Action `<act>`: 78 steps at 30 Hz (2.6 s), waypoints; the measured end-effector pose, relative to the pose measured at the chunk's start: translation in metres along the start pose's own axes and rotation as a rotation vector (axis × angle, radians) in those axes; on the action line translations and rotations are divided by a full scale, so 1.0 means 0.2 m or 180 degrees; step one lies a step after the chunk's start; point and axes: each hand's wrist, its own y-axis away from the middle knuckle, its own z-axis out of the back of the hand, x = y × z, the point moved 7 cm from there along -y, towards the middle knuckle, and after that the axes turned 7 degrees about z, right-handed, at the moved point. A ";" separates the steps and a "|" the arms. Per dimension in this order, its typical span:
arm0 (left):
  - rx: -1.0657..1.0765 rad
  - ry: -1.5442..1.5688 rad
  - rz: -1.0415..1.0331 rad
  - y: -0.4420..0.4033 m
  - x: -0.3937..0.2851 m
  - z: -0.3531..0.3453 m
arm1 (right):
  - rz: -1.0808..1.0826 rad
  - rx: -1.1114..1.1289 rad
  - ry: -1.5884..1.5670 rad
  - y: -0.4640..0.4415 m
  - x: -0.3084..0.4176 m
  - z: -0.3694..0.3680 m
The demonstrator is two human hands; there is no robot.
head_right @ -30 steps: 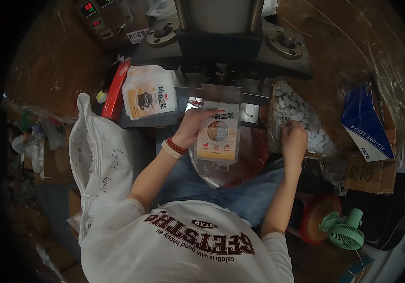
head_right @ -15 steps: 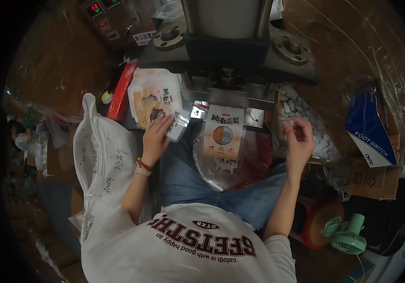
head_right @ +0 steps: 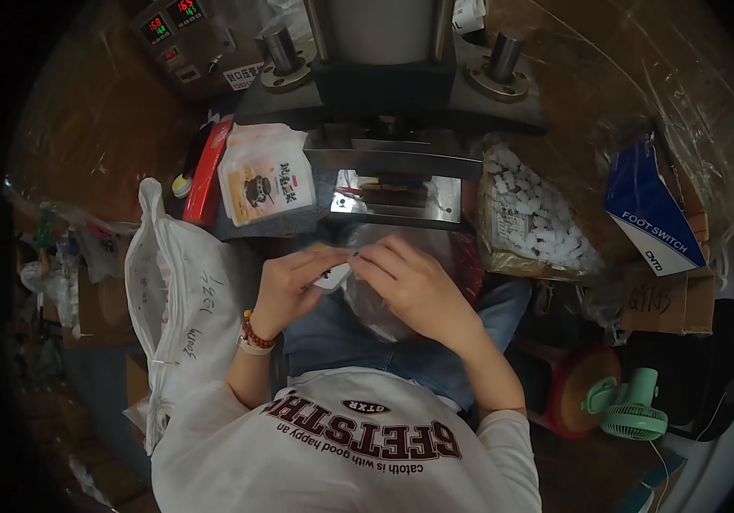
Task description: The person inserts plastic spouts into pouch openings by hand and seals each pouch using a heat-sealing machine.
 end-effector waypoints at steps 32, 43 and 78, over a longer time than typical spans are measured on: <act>-0.0163 -0.1260 0.0482 0.10 0.58 -0.10 | -0.1962 -0.1778 0.1180 0.48 -0.59 0.42; -0.0635 0.0026 -0.0150 0.00 0.00 0.04 | -0.0567 -0.0584 -0.0905 0.04 -0.11 -0.03; -0.0165 -0.1233 0.0336 0.15 0.59 -0.05 | -0.2103 -0.2755 -0.1406 0.43 -0.48 0.27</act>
